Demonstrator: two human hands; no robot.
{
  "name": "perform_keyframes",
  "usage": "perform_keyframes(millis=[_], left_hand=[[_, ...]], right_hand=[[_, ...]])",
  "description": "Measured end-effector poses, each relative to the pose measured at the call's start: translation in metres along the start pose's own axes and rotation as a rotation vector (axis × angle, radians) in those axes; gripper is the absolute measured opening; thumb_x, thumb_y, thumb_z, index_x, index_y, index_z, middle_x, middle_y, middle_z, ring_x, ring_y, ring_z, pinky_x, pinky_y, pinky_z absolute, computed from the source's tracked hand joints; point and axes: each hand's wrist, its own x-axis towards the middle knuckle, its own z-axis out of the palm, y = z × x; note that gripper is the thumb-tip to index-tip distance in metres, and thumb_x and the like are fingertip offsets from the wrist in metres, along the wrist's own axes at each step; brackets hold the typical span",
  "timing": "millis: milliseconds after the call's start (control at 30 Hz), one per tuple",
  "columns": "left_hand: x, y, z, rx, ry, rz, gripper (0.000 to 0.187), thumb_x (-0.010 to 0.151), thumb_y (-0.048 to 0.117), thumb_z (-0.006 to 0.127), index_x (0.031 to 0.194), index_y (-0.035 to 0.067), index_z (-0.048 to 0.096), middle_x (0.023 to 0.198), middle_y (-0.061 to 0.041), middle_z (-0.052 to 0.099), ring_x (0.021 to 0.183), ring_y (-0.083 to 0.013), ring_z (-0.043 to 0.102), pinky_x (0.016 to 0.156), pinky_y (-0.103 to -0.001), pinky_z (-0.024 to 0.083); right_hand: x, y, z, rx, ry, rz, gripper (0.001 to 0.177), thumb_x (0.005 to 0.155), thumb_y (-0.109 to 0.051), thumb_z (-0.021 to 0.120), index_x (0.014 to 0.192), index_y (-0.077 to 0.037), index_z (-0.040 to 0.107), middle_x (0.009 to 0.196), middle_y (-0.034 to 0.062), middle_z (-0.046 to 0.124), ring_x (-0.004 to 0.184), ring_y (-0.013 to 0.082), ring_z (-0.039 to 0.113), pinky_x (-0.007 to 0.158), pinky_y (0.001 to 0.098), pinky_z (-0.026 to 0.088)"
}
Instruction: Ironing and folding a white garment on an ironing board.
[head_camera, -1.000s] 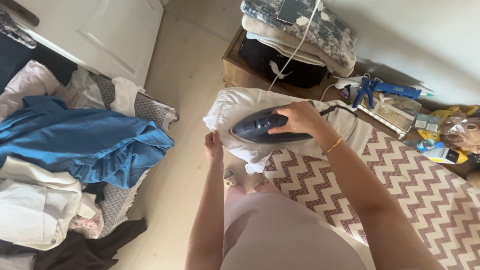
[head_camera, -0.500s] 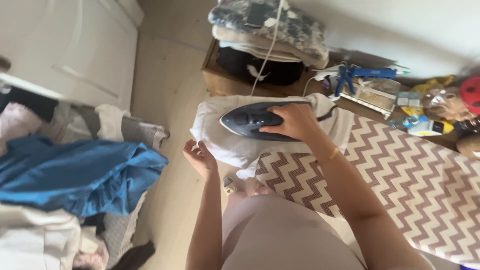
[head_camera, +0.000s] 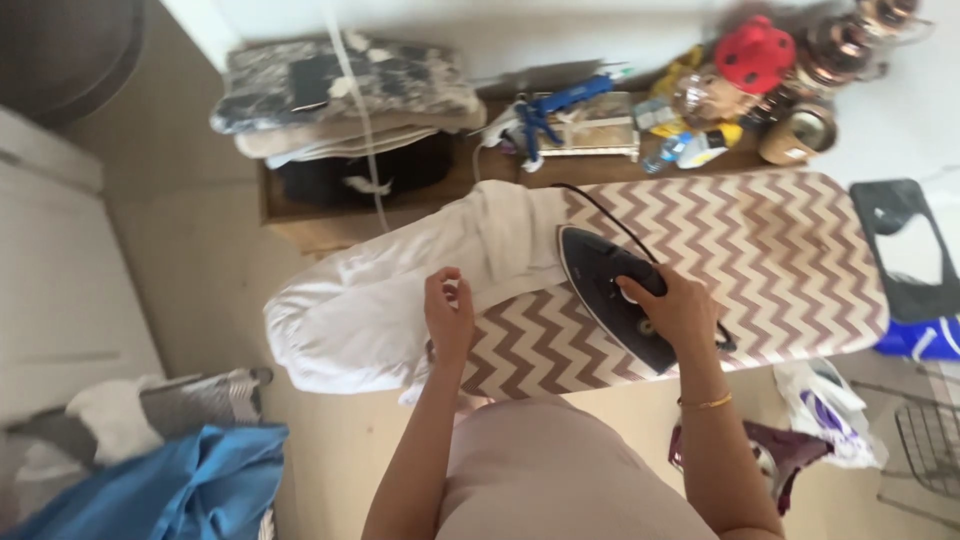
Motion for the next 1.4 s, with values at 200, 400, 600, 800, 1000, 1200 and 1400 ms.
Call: perform_keyframes(millis=[200,400,600,800,1000,1200,1400], left_hand=[[-0.009,0.001,0.043,0.104,-0.275,0.112,0.017,0.094,0.011,0.067,0.11,0.006,0.064,0.105,-0.008,0.065,0.085,-0.0209,0.063,0.07,-0.035,0.054],[-0.008,-0.009,0.042,0.22,-0.328,0.233,0.019,0.091,0.01,0.069,0.11,0.007,0.066,0.106,-0.01,0.065,0.092,-0.0262,0.064,0.082,-0.04,0.054],[0.001,-0.003,0.012,0.292,-0.266,0.206,0.025,0.089,0.011,0.071,0.113,0.009,0.065,0.11,-0.008,0.066,0.098,-0.027,0.064,0.088,-0.041,0.052],[-0.005,-0.01,-0.039,0.731,-0.259,0.254,0.053,0.068,0.012,0.077,0.119,0.012,0.061,0.119,-0.008,0.062,0.111,-0.0313,0.059,0.09,-0.049,0.047],[-0.002,-0.057,-0.109,0.894,-0.043,-0.046,0.034,0.084,0.011,0.069,0.116,0.019,0.061,0.117,-0.004,0.063,0.108,-0.0282,0.063,0.086,-0.045,0.054],[-0.011,-0.026,-0.212,0.844,0.386,-0.049,0.011,0.099,0.009,0.059,0.107,0.015,0.061,0.103,-0.005,0.068,0.096,-0.0316,0.066,0.074,-0.048,0.057],[-0.072,-0.057,-0.275,0.716,0.45,-0.136,0.021,0.093,0.007,0.059,0.113,0.011,0.061,0.104,-0.01,0.07,0.089,-0.035,0.069,0.074,-0.048,0.056]], right_hand=[[0.009,0.071,0.027,0.058,0.01,0.283,0.067,0.085,-0.073,0.063,0.113,-0.014,0.076,0.093,0.0168,0.077,0.089,0.036,0.073,0.081,0.0483,0.055],[0.04,0.064,0.042,-0.139,0.446,0.014,0.045,0.094,-0.048,0.068,0.113,-0.007,0.072,0.104,0.0188,0.075,0.097,0.0369,0.071,0.082,0.0472,0.055],[0.014,-0.023,0.138,0.566,-0.266,0.04,0.03,0.097,-0.03,0.067,0.116,-0.007,0.073,0.101,0.0123,0.078,0.091,0.0227,0.073,0.081,0.0368,0.058],[0.002,-0.092,0.243,1.396,-0.783,0.443,0.047,0.098,-0.029,0.069,0.126,0.007,0.056,0.115,0.0157,0.072,0.108,0.0268,0.071,0.097,0.039,0.061],[0.059,-0.183,0.346,1.5,-0.838,0.424,0.038,0.099,-0.021,0.07,0.127,-0.003,0.054,0.11,0.0107,0.059,0.098,0.0269,0.059,0.085,0.0425,0.056],[-0.002,-0.357,0.285,1.484,-1.12,0.119,0.029,0.098,-0.021,0.065,0.12,-0.007,0.051,0.12,0.0089,0.065,0.104,0.0233,0.066,0.088,0.0445,0.057],[-0.092,-0.428,0.288,1.435,-1.429,0.038,0.036,0.096,-0.015,0.066,0.121,-0.006,0.042,0.122,0.013,0.064,0.11,0.0265,0.067,0.093,0.0479,0.058]])
